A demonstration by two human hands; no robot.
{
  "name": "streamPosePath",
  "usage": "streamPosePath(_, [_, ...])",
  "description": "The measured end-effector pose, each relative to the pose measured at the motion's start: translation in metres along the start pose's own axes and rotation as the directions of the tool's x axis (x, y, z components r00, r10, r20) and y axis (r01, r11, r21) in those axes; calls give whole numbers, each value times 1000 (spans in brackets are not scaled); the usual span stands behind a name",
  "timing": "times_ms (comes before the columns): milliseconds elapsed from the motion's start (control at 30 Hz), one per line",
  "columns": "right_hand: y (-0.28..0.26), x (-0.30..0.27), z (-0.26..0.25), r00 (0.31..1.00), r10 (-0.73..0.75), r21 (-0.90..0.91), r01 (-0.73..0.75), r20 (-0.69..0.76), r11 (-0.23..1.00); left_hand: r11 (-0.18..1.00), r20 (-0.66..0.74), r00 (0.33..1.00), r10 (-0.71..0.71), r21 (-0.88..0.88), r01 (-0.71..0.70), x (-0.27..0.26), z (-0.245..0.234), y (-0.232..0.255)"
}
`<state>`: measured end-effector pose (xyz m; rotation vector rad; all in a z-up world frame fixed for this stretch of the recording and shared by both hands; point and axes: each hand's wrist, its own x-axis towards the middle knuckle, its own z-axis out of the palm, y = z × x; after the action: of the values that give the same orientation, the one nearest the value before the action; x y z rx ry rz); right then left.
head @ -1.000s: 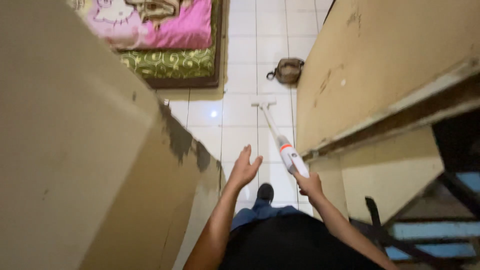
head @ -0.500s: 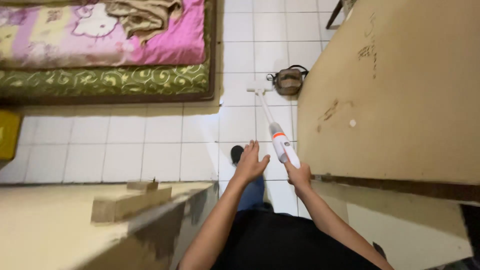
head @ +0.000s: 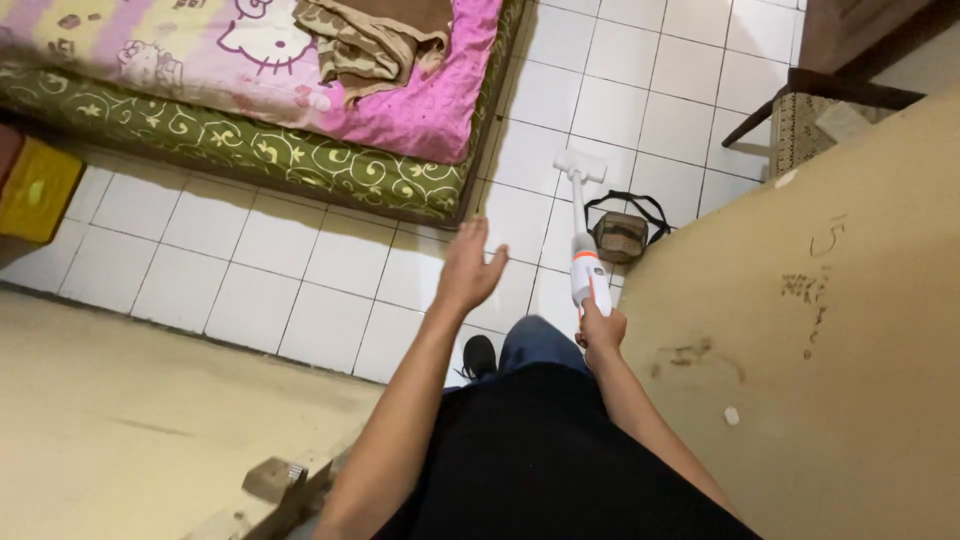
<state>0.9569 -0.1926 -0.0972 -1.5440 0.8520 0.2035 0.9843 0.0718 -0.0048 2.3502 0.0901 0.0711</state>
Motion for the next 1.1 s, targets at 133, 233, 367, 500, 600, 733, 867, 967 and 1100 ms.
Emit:
streamPosePath(133, [-33, 44, 15, 996, -74, -180, 63, -58, 982, 993, -5, 996, -93, -72, 92, 29, -24, 6])
streamPosePath(233, [-44, 82, 23, 992, 83, -57, -89, -97, 994, 991, 43, 991, -130, -22, 131, 57, -21, -5])
streamPosePath(367, [-71, 154, 36, 995, 15, -22, -17, -100, 1000, 980, 99, 979, -179, 105, 169, 143, -30, 11])
streamPosePath(500, [-100, 210, 20, 997, 65, -9, -66, -30, 998, 982, 148, 980, -134, 156, 111, 216, -10, 9])
streamPosePath(600, [-129, 269, 16, 996, 87, 3, -87, -27, 996, 983, 132, 986, -105, 165, 83, 271, 7, 8])
streamPosePath(733, [-200, 318, 22, 995, 92, -1, -92, -25, 996, 965, 168, 977, -129, 246, 86, 345, 17, 31])
streamPosePath(867, [-224, 369, 18, 995, 95, -57, -94, 19, 994, 959, 180, 969, -171, 255, 122, 403, 27, 47])
streamPosePath(967, [-250, 403, 14, 986, 155, -107, -148, 56, 983, 970, 170, 974, -147, 219, 108, 442, 45, 38])
streamPosePath(1100, [-264, 459, 11, 966, 226, -186, -200, 130, 962, 979, 204, 964, -172, 143, 145, 491, 54, 38])
